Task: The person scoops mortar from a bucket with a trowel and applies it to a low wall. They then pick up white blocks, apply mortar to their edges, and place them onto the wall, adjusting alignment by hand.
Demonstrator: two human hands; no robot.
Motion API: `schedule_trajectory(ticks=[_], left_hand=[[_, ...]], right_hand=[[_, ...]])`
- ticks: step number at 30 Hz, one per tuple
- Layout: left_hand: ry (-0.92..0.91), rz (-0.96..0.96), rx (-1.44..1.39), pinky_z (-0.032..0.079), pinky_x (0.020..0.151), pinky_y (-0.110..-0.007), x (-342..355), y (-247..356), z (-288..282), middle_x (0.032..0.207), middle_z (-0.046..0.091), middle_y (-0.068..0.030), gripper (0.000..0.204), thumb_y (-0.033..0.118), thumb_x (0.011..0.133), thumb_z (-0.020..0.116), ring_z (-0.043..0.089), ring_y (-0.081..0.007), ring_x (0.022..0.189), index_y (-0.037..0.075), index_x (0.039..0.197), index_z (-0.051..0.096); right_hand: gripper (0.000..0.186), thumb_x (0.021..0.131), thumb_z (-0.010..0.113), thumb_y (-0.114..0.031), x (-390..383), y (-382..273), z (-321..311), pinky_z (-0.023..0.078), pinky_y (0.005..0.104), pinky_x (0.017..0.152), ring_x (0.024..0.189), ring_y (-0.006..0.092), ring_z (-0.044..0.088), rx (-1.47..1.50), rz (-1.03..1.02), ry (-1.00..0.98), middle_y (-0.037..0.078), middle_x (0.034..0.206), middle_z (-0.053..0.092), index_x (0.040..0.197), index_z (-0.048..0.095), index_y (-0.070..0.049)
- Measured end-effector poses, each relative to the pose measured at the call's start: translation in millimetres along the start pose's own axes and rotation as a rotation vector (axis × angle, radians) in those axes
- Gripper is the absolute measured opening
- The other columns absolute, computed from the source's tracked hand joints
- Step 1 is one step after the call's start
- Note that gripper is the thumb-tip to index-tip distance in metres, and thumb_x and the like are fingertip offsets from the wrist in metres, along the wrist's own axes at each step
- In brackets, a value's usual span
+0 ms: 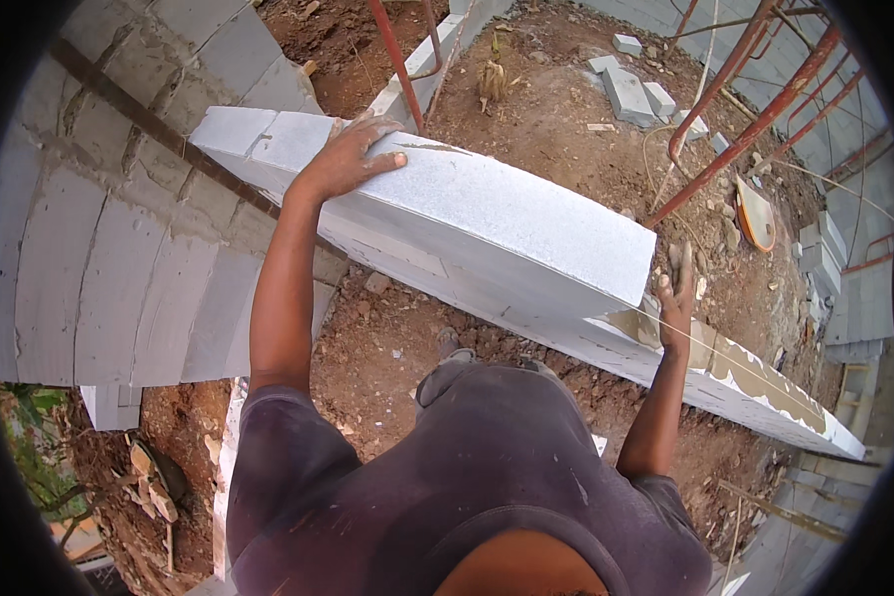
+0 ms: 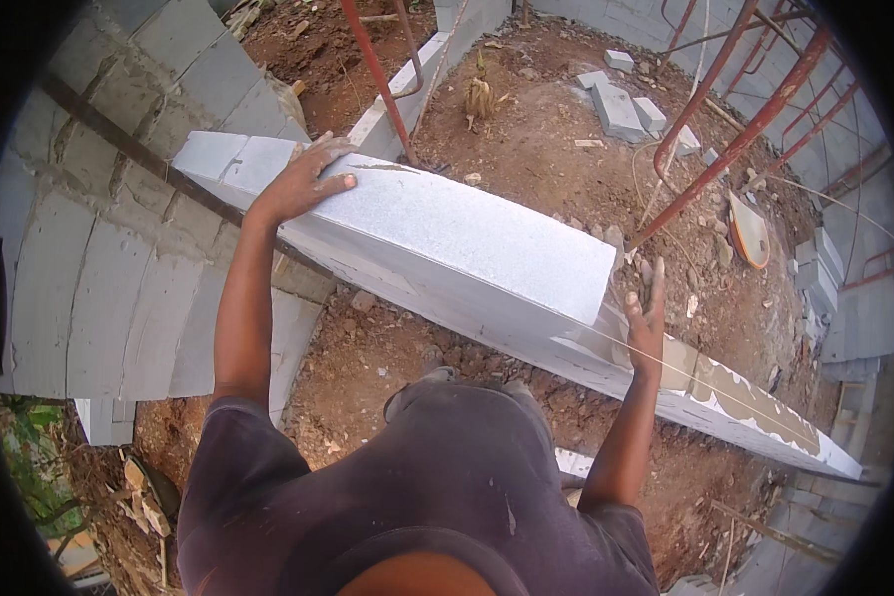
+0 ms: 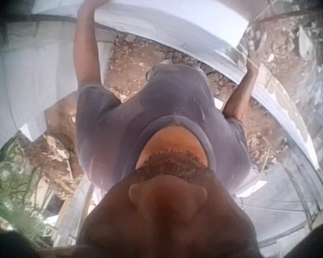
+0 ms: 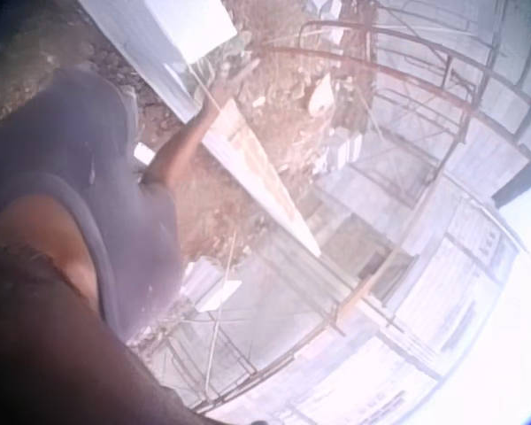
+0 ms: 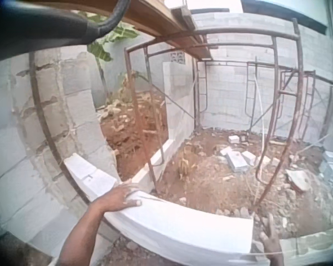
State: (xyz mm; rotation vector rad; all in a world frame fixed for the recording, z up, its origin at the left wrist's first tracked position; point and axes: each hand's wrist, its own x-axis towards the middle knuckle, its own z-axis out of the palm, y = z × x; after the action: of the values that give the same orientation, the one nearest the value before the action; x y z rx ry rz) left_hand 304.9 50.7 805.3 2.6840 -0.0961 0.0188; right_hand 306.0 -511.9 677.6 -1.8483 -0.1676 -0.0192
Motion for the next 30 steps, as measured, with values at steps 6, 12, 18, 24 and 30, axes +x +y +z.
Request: schedule_trajectory(ticks=[6, 12, 18, 24, 30], left_hand=[[-0.01, 0.02, 0.139, 0.016, 0.124, -0.051, 6, 12, -1, 0.154, 0.045, -0.0157, 0.073, 0.06, 0.091, 0.062, 0.024, -0.0353, 0.152, 0.009, 0.142, 0.055], [-0.029, 0.032, 0.195, 0.009, 0.124, -0.053, 4, 7, 1, 0.158, 0.041, -0.0148, 0.066, 0.052, 0.095, 0.06, 0.022, -0.0346, 0.153, 0.013, 0.146, 0.051], [0.019, 0.036, 0.191, 0.013, 0.123, -0.053, -1, 13, 1, 0.157, 0.041, -0.0167, 0.063, 0.049, 0.096, 0.06, 0.025, -0.0364, 0.152, 0.012, 0.147, 0.051], [0.01, 0.03, 0.207, 0.012, 0.123, -0.055, 4, 13, 2, 0.158, 0.04, -0.0161, 0.065, 0.051, 0.096, 0.058, 0.025, -0.0353, 0.152, 0.012, 0.148, 0.049], [0.036, 0.017, 0.275, 0.013, 0.124, -0.051, -4, 15, 4, 0.158, 0.04, -0.016, 0.065, 0.051, 0.098, 0.055, 0.026, -0.0337, 0.152, 0.013, 0.15, 0.046]], right_hand=[[0.086, 0.101, 0.024, -0.068, 19, -18, 48, 0.016, 0.0458, 0.124, 0.151, 0.0345, 0.023, 0.625, -0.077, 0.593, 0.022, 0.165, 0.019, 0.162, 0.005, -0.012], [0.105, 0.089, 0.022, -0.084, 36, -5, 121, 0.022, 0.0513, 0.124, 0.15, 0.0371, 0.026, 0.947, 0.023, 0.029, 0.019, 0.167, 0.011, 0.162, 0.004, -0.012], [0.096, 0.096, 0.039, -0.072, 16, -33, 105, 0.036, 0.0432, 0.118, 0.145, 0.0347, 0.036, 0.789, -0.035, 0.438, 0.019, 0.162, 0.028, 0.162, 0.01, -0.007], [0.061, 0.102, 0.055, -0.029, -14, -25, 106, 0.036, 0.0373, 0.113, 0.134, 0.0214, 0.047, 0.273, 0.14, 0.182, 0.014, 0.147, 0.049, 0.153, 0.037, -0.002], [0.056, 0.095, 0.065, -0.027, -106, -118, 39, 0.042, 0.0394, 0.106, 0.116, 0.0239, 0.06, -0.064, 0.521, -0.365, 0.015, 0.123, 0.065, 0.141, 0.053, 0.003]])
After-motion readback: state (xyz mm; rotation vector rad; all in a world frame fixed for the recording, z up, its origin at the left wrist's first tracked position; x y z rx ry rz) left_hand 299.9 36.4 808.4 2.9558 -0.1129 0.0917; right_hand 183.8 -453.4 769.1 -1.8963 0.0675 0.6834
